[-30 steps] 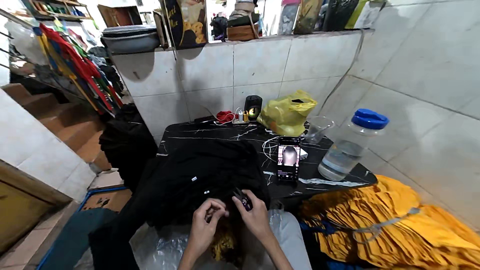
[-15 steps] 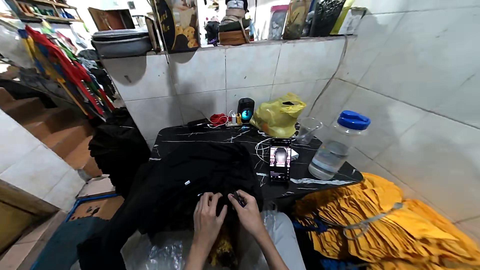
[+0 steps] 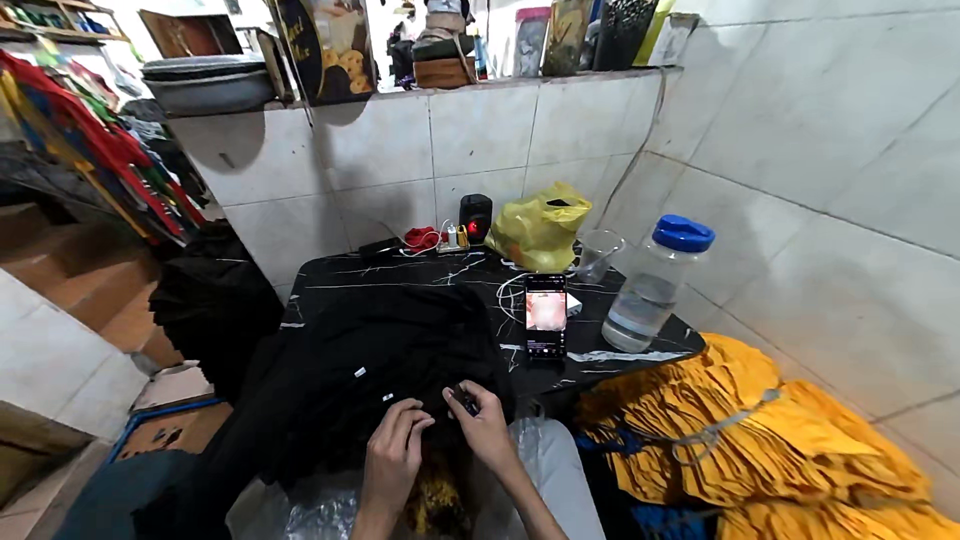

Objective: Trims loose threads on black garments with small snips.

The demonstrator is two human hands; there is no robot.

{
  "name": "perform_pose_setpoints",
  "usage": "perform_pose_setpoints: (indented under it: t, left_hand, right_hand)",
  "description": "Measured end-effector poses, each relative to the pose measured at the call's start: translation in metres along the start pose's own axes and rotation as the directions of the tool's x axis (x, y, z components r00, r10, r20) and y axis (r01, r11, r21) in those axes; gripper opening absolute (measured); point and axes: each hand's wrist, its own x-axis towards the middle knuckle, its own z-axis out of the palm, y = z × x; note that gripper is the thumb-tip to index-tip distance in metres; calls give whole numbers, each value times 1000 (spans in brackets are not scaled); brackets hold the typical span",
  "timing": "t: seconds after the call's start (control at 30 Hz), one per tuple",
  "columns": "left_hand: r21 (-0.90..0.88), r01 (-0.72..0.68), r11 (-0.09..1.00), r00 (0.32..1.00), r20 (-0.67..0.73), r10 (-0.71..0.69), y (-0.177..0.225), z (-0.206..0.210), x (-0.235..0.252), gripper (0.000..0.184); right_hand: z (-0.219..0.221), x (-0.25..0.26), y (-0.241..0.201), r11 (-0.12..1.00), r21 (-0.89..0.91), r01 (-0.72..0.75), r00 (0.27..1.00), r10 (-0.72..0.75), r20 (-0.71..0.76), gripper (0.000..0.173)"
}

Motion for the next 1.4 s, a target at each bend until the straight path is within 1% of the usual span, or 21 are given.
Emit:
perform_pose_setpoints:
  t: [0.07,0.17,0.2,0.27,0.3,0.33,0.4,0.53,0.63,0.77,0.87,0.97,1.07,1.1,1.17,1.23,1.3,1.4]
  left_hand:
    - [-18,18,1000,1000,5,-18,-4,2,1,16]
    - [-15,7,1000,1000,18,-7,-5,6,3,17]
    - [14,3,1000,999,34,-3,-4,7,5,18]
    - [112,-1,994,997,74,-8,-1,11,6,29]
    - [155,-14,988,997,72,3,-1,13,5,27]
    - [177,-30,984,998,50,22,-3,15,4,22]
    - [172,-48,984,999,21,45,-5,14,3,16]
    - [135,-58,989,998,14,56,-7,4,-3,18]
    - [126,-46,991,999,14,44,-8,1,-8,18]
    - [101,-15,995,998,65,9,-5,-7,-10,18]
    - [87,-4,996,999,47,0,-3,-8,-8,15]
    - [-7,39,999,999,31,-39,-2,-3,-4,14]
    - [-85,121,989,993,24,-119,-2,-2,0,16]
    - [-95,132,987,991,22,-130,-3,-3,1,16]
    - [-105,138,985,990,17,-137,-3,-4,2,16]
    - [-97,130,987,991,25,-128,0,-5,3,17]
    - [-67,119,991,992,43,-116,3,-5,2,18]
    - [-14,126,992,992,27,-126,5,-5,2,17]
  right_hand:
    - [0,-1,0,1000,-15,9,1000,-8,4,20]
    - [-2,-2,2,1000,-5,12,1000,-12,3,19]
    - [-1,-3,2,1000,3,16,1000,-16,0,19]
    - [0,-3,2,1000,11,21,1000,-21,-1,19]
    - [1,-4,2,1000,12,19,1000,-19,-5,19]
    - [1,-4,2,1000,11,15,1000,-15,-11,19]
    - [1,-3,1,1000,10,7,1000,-7,-13,18]
    - [1,-4,1,1000,7,5,1000,-5,-4,19]
    - [4,-5,0,999,-33,-5,1000,5,12,19]
    - [6,-6,0,998,-60,-5,1000,5,1,19]
    - [7,-7,3,997,-74,12,1000,-12,-2,20]
    - [7,-10,4,985,-167,45,999,-46,0,27]
    - [1,-16,0,923,-375,82,996,-60,72,48]
    - [-2,-17,-1,889,-445,112,992,-73,102,52]
    - [-5,-20,-2,818,-542,191,979,-122,162,53]
    - [-6,-23,-5,767,-595,241,968,-145,204,52]
    - [-3,-24,-8,737,-628,249,965,-135,225,50]
    - [4,-25,-12,721,-644,254,960,-105,260,48]
